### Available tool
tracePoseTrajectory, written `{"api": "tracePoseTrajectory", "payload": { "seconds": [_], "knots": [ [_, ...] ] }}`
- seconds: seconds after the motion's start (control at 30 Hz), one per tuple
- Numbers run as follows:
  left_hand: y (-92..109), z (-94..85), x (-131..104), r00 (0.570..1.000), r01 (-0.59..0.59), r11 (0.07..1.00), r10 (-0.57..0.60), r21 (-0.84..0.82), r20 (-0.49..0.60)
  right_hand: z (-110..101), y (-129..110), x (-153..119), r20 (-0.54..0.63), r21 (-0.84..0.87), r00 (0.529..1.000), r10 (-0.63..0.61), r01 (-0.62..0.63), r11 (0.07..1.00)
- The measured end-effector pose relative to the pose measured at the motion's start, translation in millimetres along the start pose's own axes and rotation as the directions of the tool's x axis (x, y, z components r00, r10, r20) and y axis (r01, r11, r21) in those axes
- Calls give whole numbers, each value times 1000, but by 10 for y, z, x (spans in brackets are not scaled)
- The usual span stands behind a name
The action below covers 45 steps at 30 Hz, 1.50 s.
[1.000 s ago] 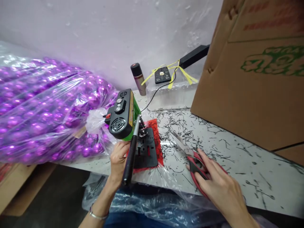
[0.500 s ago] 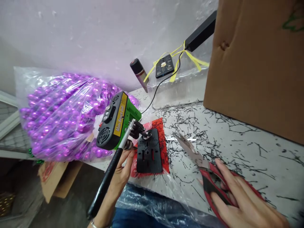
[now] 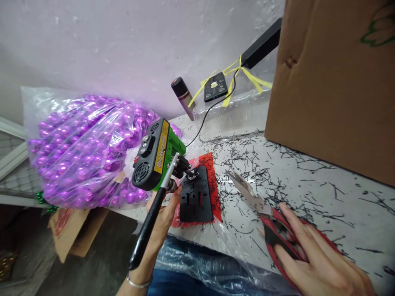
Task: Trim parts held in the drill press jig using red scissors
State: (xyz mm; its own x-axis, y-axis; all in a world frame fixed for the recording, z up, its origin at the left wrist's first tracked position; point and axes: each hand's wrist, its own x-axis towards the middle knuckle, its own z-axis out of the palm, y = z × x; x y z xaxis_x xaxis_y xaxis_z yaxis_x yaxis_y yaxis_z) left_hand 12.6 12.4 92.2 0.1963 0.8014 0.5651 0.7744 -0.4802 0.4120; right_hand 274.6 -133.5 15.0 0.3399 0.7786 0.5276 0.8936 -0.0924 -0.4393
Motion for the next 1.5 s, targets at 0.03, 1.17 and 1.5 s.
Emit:
{"api": "tracePoseTrajectory", "payload": {
  "seconds": [0.03,1.17,1.5],
  "knots": [
    [49,-6,26,1000,1,1000,0,12,-26,1,-9,2,-4,-1,1000,6,-6,1000],
    [-75,30,36,995,-92,992,94,-85,20,-43,3,53,16,23,999,-46,45,999],
    [-128,13,54,971,-231,972,233,-52,43,-45,-35,79,9,0,1000,-18,18,1000]
  ]
}}
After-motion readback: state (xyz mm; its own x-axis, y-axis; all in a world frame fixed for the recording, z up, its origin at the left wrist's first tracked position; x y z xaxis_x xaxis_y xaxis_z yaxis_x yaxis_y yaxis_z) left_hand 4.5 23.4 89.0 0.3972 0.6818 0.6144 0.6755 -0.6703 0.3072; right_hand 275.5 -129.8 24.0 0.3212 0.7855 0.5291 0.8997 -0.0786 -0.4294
